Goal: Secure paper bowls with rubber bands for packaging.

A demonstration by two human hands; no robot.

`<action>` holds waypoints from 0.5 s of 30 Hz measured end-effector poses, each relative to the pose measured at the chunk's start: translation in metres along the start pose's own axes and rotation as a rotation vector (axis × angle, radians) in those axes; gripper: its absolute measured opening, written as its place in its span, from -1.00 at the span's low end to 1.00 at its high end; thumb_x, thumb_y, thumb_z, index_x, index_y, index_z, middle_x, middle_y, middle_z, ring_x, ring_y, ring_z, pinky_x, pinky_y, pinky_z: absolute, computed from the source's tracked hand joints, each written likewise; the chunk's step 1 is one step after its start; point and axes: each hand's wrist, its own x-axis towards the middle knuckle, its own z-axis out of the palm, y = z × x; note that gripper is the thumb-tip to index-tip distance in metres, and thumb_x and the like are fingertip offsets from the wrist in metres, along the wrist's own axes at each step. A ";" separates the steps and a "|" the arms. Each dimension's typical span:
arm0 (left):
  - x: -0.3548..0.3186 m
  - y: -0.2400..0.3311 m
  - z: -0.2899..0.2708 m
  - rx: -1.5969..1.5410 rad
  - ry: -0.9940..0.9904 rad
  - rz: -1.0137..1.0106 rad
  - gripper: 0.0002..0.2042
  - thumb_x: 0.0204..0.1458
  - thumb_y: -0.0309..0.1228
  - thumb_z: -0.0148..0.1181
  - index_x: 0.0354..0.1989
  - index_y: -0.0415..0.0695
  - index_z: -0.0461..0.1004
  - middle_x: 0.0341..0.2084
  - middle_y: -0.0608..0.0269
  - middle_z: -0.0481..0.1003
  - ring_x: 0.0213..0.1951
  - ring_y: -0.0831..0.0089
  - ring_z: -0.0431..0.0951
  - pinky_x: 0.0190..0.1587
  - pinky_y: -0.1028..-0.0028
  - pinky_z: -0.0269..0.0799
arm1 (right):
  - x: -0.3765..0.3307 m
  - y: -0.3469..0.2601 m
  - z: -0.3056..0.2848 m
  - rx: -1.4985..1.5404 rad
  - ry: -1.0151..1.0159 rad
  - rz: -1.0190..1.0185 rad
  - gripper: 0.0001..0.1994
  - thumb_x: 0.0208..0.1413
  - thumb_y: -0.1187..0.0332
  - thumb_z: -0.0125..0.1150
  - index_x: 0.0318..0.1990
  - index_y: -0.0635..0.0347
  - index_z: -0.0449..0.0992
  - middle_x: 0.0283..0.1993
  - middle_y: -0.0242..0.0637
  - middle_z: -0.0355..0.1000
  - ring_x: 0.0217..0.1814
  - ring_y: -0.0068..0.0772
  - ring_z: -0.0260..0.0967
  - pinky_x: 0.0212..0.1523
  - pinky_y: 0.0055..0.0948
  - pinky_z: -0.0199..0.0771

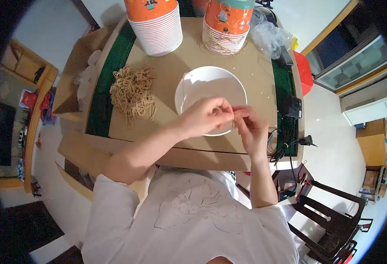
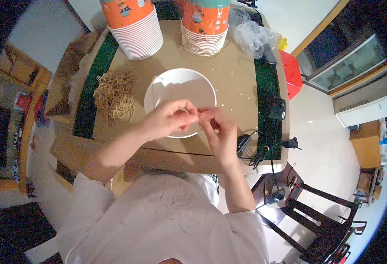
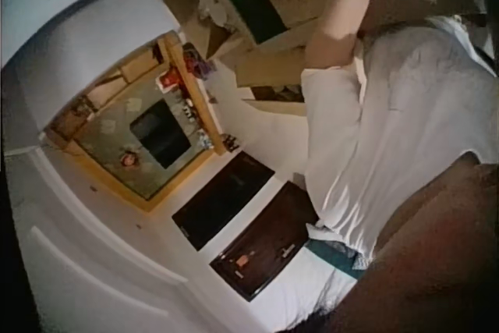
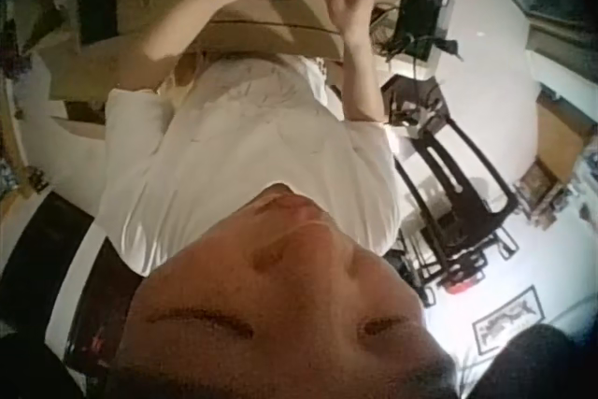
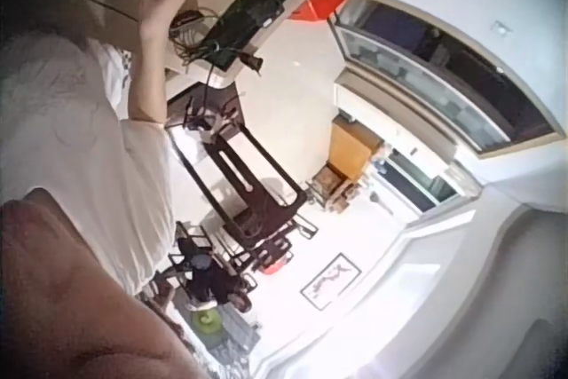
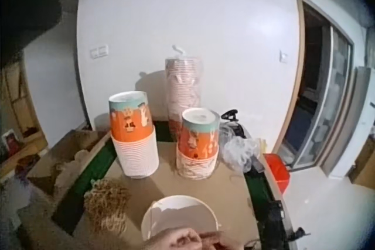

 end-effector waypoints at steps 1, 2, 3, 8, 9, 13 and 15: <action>0.003 -0.002 -0.007 -0.267 -0.065 -0.123 -0.91 0.13 -0.42 0.08 -0.30 -0.17 0.43 -0.49 0.36 0.43 -0.52 0.64 0.38 -0.50 0.67 0.28 | -0.004 -0.001 0.004 0.000 -0.002 -0.001 -0.94 0.12 0.50 0.16 -0.31 0.30 0.51 -0.23 -0.29 0.49 -0.36 -0.66 0.35 -0.39 -0.66 0.34; 0.005 0.000 -0.009 -0.267 -0.063 -0.123 -0.91 0.13 -0.42 0.08 -0.30 -0.17 0.43 -0.49 0.36 0.43 -0.52 0.64 0.38 -0.50 0.67 0.28 | -0.008 -0.002 0.010 -0.049 0.103 -0.050 -0.94 0.11 0.51 0.17 -0.30 0.30 0.52 -0.20 -0.25 0.48 -0.34 -0.63 0.37 -0.38 -0.65 0.37; 0.008 0.002 -0.008 -0.386 -0.059 -0.229 -0.90 0.12 -0.42 0.08 -0.30 -0.18 0.44 -0.51 0.36 0.42 -0.53 0.64 0.38 -0.53 0.68 0.27 | -0.011 -0.002 0.016 -0.100 0.211 -0.097 -0.95 0.10 0.51 0.17 -0.30 0.30 0.52 -0.16 -0.21 0.48 -0.31 -0.61 0.38 -0.36 -0.64 0.40; 0.011 -0.003 -0.009 -0.615 -0.182 -0.254 -0.90 0.10 -0.44 0.09 -0.36 -0.21 0.47 -0.54 0.33 0.43 -0.59 0.64 0.38 -0.63 0.69 0.20 | -0.017 0.010 0.037 -0.072 0.412 -0.220 -0.90 0.17 0.53 0.08 -0.24 0.34 0.52 -0.13 -0.24 0.46 -0.46 -0.73 0.26 -0.50 -0.73 0.27; 0.011 -0.004 -0.009 -0.615 -0.180 -0.261 -0.90 0.10 -0.44 0.09 -0.36 -0.21 0.47 -0.54 0.33 0.43 -0.59 0.64 0.38 -0.63 0.69 0.20 | -0.016 0.012 0.039 -0.102 0.423 -0.247 -0.87 0.16 0.54 0.08 -0.19 0.33 0.52 -0.12 -0.24 0.47 -0.44 -0.71 0.29 -0.49 -0.72 0.30; 0.009 0.003 -0.009 -0.587 -0.014 -0.282 -0.90 0.07 -0.46 0.14 -0.35 -0.23 0.49 -0.53 0.30 0.44 -0.61 0.64 0.36 -0.66 0.67 0.20 | -0.018 0.013 0.039 -0.225 0.394 -0.253 -0.78 0.07 0.61 0.14 -0.11 0.33 0.53 -0.10 -0.12 0.47 -0.19 -0.48 0.45 -0.28 -0.60 0.46; 0.007 0.003 -0.010 -0.556 0.014 -0.273 -0.90 0.06 -0.46 0.16 -0.35 -0.24 0.50 -0.52 0.30 0.45 -0.61 0.64 0.36 -0.65 0.66 0.20 | -0.019 0.006 0.039 -0.226 0.377 -0.231 -0.79 0.07 0.61 0.14 -0.11 0.33 0.53 -0.09 -0.12 0.47 -0.21 -0.48 0.45 -0.28 -0.60 0.46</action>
